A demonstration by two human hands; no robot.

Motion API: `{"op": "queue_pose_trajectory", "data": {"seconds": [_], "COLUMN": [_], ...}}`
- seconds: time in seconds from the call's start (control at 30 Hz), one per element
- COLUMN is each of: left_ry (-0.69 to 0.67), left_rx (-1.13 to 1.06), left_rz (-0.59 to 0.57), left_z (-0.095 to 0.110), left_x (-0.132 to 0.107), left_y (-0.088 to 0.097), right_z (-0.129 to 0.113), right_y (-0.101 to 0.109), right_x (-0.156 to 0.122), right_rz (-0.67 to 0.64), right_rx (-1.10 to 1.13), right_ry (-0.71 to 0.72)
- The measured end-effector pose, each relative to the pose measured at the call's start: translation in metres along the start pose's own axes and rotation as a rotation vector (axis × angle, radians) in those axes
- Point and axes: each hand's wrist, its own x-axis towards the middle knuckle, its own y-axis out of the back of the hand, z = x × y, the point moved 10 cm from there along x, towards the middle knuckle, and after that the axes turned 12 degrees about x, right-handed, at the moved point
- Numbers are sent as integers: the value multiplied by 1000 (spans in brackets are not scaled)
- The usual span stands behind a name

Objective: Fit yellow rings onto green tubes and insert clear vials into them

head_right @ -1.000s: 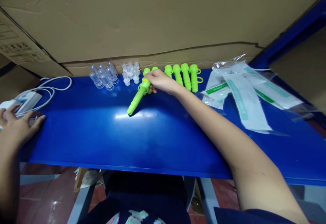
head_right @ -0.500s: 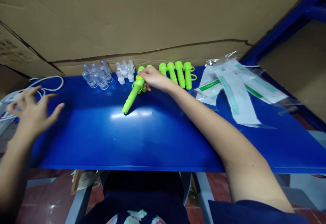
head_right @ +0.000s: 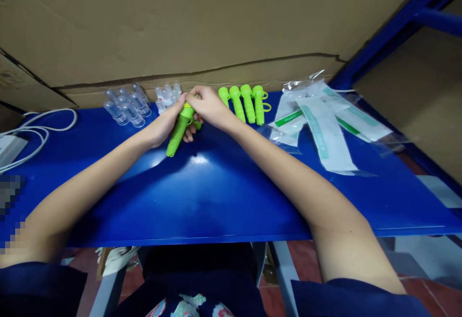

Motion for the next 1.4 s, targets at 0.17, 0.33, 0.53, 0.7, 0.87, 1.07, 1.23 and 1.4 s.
{"op": "queue_pose_trajectory", "data": {"seconds": [0.17, 0.33, 0.53, 0.7, 0.87, 1.07, 1.23, 1.4], "left_ry": [78, 67, -13, 9, 42, 20, 24, 17], "left_rx": [-205, -183, -95, -63, -53, -111, -113, -131], "left_rz": [-44, 59, 164, 188, 172, 148, 198, 223], "left_z": [-2, -5, -9, -12, -8, -9, -11, -12], "left_x": [5, -3, -12, -15, -18, -17, -17, -17], "left_y": [-15, 0, 18, 21, 17, 14, 16, 15], "right_z": [3, 3, -7, -14, -5, -4, -3, -3], "right_y": [8, -7, -15, -8, -8, -7, -9, -6], "right_x": [2, -2, -9, -9, -6, -8, -10, -9], "right_rz": [8, -81, -88, -44, -82, -87, -101, -93], "right_rx": [29, 110, 83, 33, 24, -16, -1, 36], "right_ry": [-42, -68, -4, 103, 52, -1, -38, -74]}}
